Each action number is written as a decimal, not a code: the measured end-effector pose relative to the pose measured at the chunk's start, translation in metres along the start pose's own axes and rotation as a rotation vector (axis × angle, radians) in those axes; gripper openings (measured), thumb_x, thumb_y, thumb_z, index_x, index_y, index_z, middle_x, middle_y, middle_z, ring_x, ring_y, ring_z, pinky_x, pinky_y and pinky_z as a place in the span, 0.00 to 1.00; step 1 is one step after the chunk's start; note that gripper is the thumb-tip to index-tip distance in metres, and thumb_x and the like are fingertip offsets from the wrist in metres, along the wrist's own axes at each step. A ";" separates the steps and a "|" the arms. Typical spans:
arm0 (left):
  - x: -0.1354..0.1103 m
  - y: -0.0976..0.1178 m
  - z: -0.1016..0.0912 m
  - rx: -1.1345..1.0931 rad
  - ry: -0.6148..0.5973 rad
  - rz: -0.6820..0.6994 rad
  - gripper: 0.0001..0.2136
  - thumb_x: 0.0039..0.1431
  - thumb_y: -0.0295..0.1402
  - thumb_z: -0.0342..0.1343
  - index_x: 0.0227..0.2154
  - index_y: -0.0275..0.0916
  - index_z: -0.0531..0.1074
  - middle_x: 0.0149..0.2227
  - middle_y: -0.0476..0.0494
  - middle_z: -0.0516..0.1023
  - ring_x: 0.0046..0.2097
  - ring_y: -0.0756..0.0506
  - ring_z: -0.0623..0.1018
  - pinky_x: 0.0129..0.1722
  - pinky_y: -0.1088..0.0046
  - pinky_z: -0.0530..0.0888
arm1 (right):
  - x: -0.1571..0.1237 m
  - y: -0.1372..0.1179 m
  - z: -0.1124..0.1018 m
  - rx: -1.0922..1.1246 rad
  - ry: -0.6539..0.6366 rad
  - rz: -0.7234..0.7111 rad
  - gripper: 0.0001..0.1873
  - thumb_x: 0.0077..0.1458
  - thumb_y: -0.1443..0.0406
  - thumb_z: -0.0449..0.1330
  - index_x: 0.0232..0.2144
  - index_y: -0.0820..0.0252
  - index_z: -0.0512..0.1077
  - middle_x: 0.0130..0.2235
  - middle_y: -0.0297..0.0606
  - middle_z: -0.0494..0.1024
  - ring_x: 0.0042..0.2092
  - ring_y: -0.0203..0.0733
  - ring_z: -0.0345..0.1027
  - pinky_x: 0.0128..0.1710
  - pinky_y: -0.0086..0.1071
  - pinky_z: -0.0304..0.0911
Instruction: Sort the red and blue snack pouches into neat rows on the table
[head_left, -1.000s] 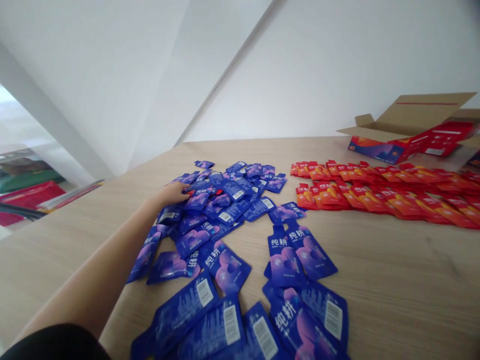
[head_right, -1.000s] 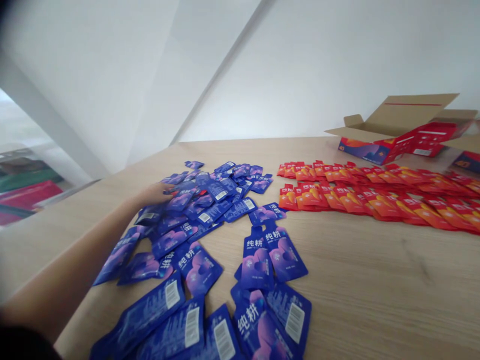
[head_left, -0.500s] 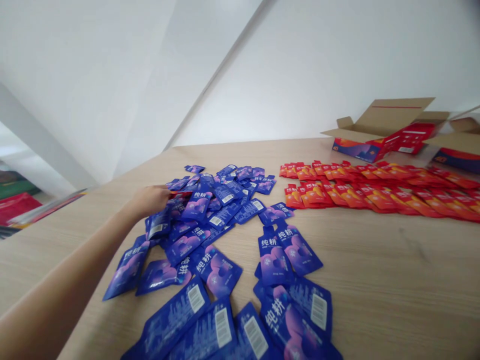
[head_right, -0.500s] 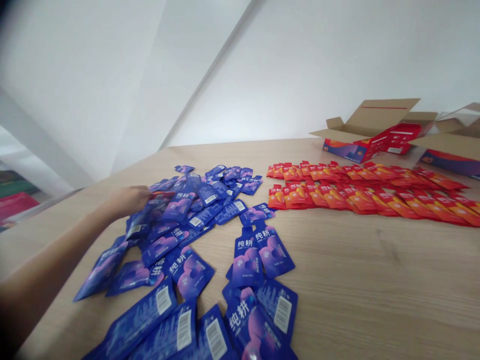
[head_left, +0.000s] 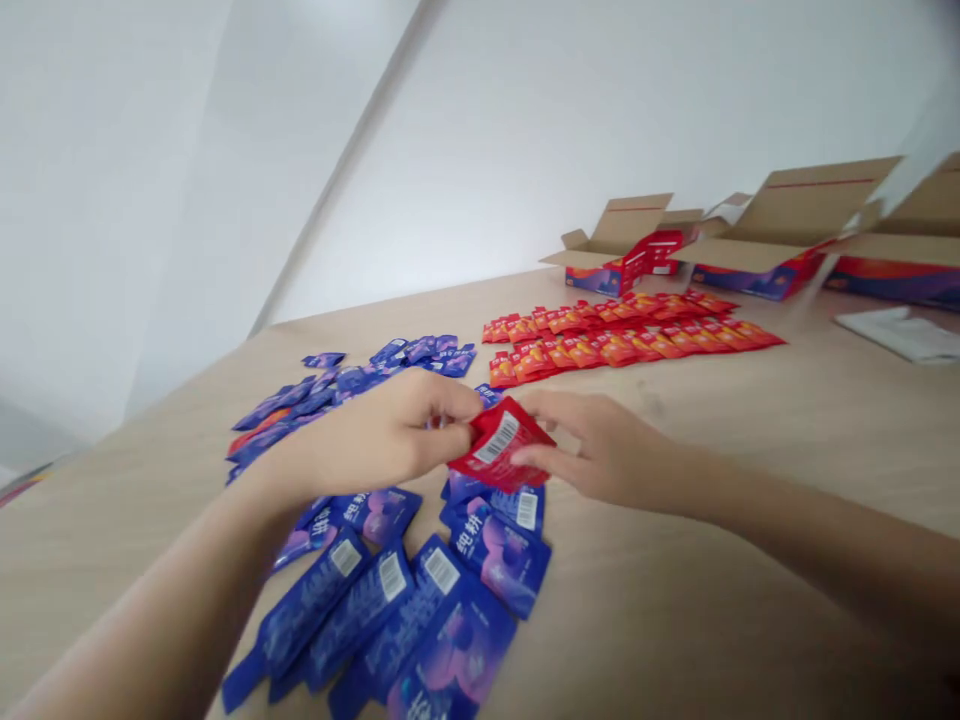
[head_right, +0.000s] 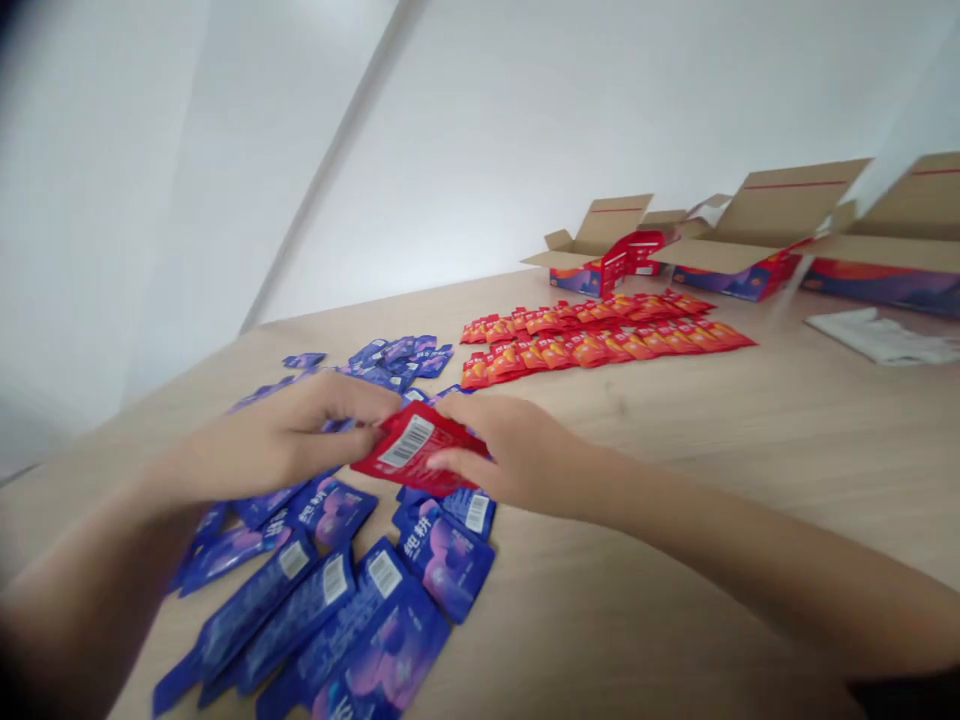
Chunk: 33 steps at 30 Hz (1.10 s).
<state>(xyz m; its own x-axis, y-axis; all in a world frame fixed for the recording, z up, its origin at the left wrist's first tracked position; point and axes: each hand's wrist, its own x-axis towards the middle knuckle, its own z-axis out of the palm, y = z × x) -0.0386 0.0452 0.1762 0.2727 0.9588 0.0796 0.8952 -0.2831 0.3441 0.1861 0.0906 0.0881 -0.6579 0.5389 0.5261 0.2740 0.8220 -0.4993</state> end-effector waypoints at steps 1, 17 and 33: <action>0.003 0.012 0.008 -0.082 -0.049 0.070 0.17 0.58 0.45 0.51 0.24 0.38 0.73 0.25 0.52 0.73 0.33 0.46 0.74 0.36 0.70 0.72 | -0.003 -0.006 -0.004 0.060 0.022 0.053 0.10 0.57 0.62 0.62 0.40 0.59 0.74 0.35 0.39 0.79 0.35 0.42 0.73 0.35 0.35 0.69; 0.078 0.084 0.118 0.461 -0.009 0.561 0.10 0.65 0.28 0.48 0.32 0.38 0.74 0.33 0.44 0.78 0.34 0.45 0.77 0.35 0.69 0.70 | -0.109 0.035 -0.085 -0.043 0.167 0.213 0.14 0.59 0.63 0.60 0.47 0.58 0.72 0.44 0.39 0.80 0.39 0.39 0.74 0.40 0.33 0.68; 0.143 0.073 0.179 0.357 -0.056 0.585 0.10 0.64 0.30 0.47 0.39 0.43 0.74 0.42 0.43 0.78 0.43 0.43 0.79 0.44 0.65 0.77 | -0.191 0.224 -0.172 -0.264 0.602 0.222 0.17 0.60 0.70 0.52 0.44 0.52 0.79 0.47 0.35 0.81 0.51 0.41 0.74 0.56 0.38 0.67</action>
<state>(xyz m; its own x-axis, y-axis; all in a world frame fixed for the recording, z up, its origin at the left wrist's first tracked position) 0.1286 0.1577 0.0449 0.7556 0.6463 0.1063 0.6541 -0.7531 -0.0705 0.4938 0.2036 -0.0054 -0.0837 0.6452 0.7594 0.5686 0.6568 -0.4953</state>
